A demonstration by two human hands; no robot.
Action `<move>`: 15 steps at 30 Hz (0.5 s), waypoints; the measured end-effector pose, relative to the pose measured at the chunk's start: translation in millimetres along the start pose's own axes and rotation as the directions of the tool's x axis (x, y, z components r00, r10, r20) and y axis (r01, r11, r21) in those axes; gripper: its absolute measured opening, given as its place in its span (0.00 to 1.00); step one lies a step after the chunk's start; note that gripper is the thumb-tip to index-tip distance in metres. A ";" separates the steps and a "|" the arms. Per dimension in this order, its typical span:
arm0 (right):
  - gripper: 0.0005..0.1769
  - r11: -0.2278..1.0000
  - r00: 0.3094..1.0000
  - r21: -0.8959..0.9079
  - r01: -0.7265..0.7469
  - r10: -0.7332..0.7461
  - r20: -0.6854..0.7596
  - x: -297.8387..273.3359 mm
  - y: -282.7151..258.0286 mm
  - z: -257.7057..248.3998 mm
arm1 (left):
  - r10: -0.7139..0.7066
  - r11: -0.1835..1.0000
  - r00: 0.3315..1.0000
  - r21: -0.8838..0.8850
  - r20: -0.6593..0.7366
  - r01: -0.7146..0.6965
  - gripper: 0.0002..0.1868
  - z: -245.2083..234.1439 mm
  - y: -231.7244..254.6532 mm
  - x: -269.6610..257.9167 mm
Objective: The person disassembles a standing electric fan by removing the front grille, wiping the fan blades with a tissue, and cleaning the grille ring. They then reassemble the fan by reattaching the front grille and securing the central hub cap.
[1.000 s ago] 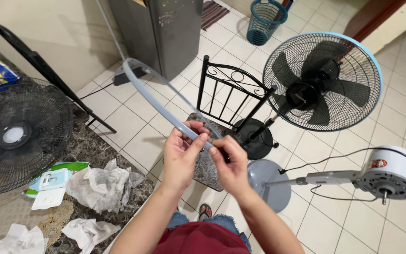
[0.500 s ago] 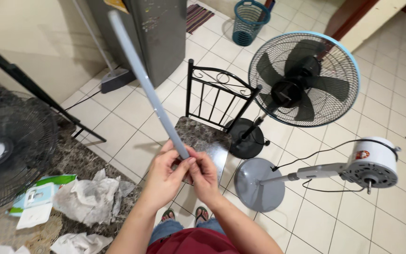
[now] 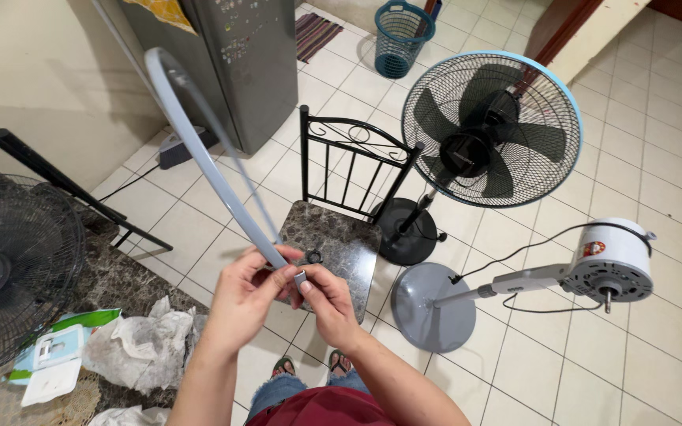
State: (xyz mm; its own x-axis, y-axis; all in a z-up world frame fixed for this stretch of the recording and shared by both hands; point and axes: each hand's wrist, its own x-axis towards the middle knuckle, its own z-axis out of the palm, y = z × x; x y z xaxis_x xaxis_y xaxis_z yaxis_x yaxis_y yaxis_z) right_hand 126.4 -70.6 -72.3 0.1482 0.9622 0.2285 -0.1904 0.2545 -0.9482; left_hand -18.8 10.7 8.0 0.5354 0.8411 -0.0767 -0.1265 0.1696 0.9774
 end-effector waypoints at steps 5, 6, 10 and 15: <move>0.13 0.983 0.991 -0.135 0.122 -0.112 0.078 2.9 -12.7 8.4 | 0.155 0.982 0.988 -0.114 0.026 -0.151 0.26 -35.0 8.6 1.9; 0.14 0.979 0.989 -0.155 0.129 -0.116 0.089 3.5 -15.2 11.0 | 0.153 0.974 0.988 -0.174 0.028 -0.146 0.27 -40.3 10.9 2.3; 0.14 0.983 0.992 -0.162 0.087 -0.070 0.105 5.4 -19.0 20.8 | 0.109 0.934 0.994 -0.343 0.005 -0.101 0.29 -53.8 11.9 5.2; 0.15 0.986 0.990 -0.155 0.063 -0.043 0.133 4.7 -19.2 26.8 | 0.093 0.936 0.996 -0.340 -0.015 -0.092 0.21 -62.4 3.4 6.7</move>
State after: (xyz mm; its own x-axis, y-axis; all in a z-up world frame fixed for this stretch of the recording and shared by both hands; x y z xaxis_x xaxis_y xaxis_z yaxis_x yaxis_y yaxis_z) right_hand 104.7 -68.3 -47.1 0.0261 0.9548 0.2963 -0.0282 0.2969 -0.9545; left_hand -67.7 49.0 -1.6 0.5087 0.8609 0.0115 -0.4521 0.2557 0.8545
